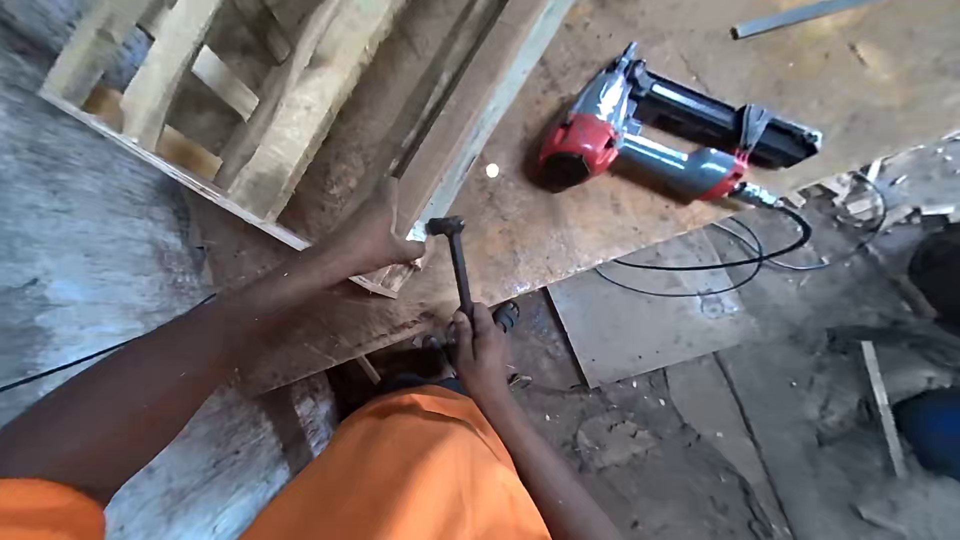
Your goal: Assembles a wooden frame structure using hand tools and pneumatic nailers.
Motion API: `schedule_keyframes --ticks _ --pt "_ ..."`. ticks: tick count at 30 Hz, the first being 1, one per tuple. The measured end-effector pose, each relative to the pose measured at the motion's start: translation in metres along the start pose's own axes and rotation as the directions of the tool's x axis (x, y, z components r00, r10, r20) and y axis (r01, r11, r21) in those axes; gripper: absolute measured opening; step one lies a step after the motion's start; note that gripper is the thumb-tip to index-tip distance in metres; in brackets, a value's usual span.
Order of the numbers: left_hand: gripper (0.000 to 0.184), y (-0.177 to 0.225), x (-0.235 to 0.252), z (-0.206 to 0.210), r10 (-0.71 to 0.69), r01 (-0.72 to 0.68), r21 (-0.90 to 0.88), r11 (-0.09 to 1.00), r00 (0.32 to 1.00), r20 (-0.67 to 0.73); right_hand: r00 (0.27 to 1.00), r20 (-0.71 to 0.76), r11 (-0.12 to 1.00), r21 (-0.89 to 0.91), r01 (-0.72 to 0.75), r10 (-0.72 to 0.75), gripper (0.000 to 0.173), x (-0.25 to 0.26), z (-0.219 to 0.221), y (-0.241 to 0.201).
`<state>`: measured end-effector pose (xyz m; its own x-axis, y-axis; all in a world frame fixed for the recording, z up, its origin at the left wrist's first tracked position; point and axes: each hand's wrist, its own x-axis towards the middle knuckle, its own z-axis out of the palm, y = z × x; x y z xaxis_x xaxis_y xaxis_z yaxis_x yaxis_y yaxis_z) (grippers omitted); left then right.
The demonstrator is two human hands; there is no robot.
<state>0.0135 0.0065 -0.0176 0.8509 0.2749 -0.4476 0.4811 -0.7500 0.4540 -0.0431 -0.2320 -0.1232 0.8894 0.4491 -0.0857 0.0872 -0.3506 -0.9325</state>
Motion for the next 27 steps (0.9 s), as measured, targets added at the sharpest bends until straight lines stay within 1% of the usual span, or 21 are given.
schedule_keyframes --ticks 1,3,4,5,7,8,9,11,13,14,15,16,17,18,21,24,25,26,27 --pt "0.109 0.0 0.001 0.0 -0.001 0.001 -0.003 1.0 1.0 -0.001 0.998 -0.056 0.998 0.059 0.019 -0.015 0.032 -0.001 0.0 -0.001" --pt "0.107 0.0 0.0 0.001 -0.011 0.011 0.003 1.0 1.0 -0.001 0.975 -0.21 0.979 0.169 0.112 -0.075 0.037 -0.004 0.008 0.0" --pt "0.108 0.001 0.0 0.001 -0.012 0.012 0.002 1.0 1.0 0.0 0.965 -0.247 0.978 0.166 0.128 -0.084 0.039 -0.003 0.013 0.0" --pt "0.108 0.001 -0.001 0.0 -0.013 0.013 -0.001 1.0 1.0 0.0 0.971 -0.225 0.989 0.108 0.102 -0.076 0.038 -0.004 0.017 0.0" --pt "0.108 0.003 -0.005 -0.001 -0.012 0.012 0.006 1.0 1.0 0.004 0.999 -0.036 0.999 -0.024 -0.028 0.027 0.03 -0.001 0.014 -0.004" --pt "0.109 0.005 -0.005 -0.002 -0.011 0.011 0.016 1.0 1.0 0.006 0.998 0.004 0.997 -0.045 -0.059 0.059 0.027 0.001 0.013 -0.004" --pt "0.108 0.007 -0.006 -0.002 -0.012 0.012 0.024 1.0 1.0 0.009 0.998 -0.012 0.998 -0.025 -0.055 0.055 0.027 0.002 0.011 -0.002" --pt "0.108 0.009 -0.005 -0.004 -0.025 0.024 0.022 0.999 1.0 0.011 0.987 -0.162 0.994 0.107 0.033 -0.016 0.031 0.0 0.01 0.001" --pt "0.108 0.007 -0.007 -0.002 -0.032 0.032 0.023 0.999 0.999 0.016 0.952 -0.305 0.962 0.243 0.121 -0.043 0.037 -0.005 0.018 0.0" --pt "0.108 0.006 -0.007 -0.003 -0.033 0.032 0.025 0.999 0.999 0.017 0.951 -0.307 0.96 0.257 0.108 -0.025 0.038 -0.007 0.025 0.0" --pt "0.107 0.007 -0.009 -0.003 -0.032 0.032 0.029 0.999 0.999 0.022 0.969 -0.246 0.97 0.235 0.055 0.005 0.037 -0.01 0.029 0.001" --pt "0.108 0.008 -0.009 -0.004 -0.032 0.032 0.03 0.999 0.999 0.026 0.988 -0.144 0.98 0.199 -0.019 0.048 0.034 -0.01 0.03 0.003" --pt "0.108 0.009 -0.008 -0.004 -0.028 0.027 0.035 0.999 0.999 0.024 0.993 -0.059 0.978 0.189 -0.091 0.104 0.031 -0.008 0.032 0.007" --pt "0.109 0.008 -0.006 -0.004 -0.024 0.023 0.032 0.999 1.0 0.02 0.989 -0.031 0.968 0.211 -0.135 0.145 0.03 -0.008 0.033 0.011" --pt "0.109 0.002 -0.002 -0.001 -0.013 0.013 0.017 1.0 1.0 0.005 0.977 -0.103 0.91 0.394 -0.132 0.186 0.033 -0.014 0.029 0.014" --pt "0.1 -0.007 0.0 0.0 0.032 -0.032 -0.026 0.999 0.999 0.008 0.96 -0.182 0.762 0.646 -0.046 0.212 0.029 -0.019 0.024 0.006" --pt "0.094 -0.009 0.001 0.0 0.043 -0.042 -0.07 0.997 0.999 0.009 0.955 -0.202 0.716 0.698 -0.014 0.216 0.029 -0.022 0.028 0.0" --pt "0.088 -0.009 0.003 0.0 0.042 -0.041 -0.116 0.992 0.999 0.005 0.956 -0.201 0.701 0.714 -0.006 0.213 0.029 -0.025 0.034 -0.004" --pt "0.083 -0.009 0.004 0.001 0.031 -0.029 -0.156 0.987 1.0 0.006 0.965 -0.162 0.721 0.692 -0.038 0.206 0.031 -0.029 0.041 -0.007"
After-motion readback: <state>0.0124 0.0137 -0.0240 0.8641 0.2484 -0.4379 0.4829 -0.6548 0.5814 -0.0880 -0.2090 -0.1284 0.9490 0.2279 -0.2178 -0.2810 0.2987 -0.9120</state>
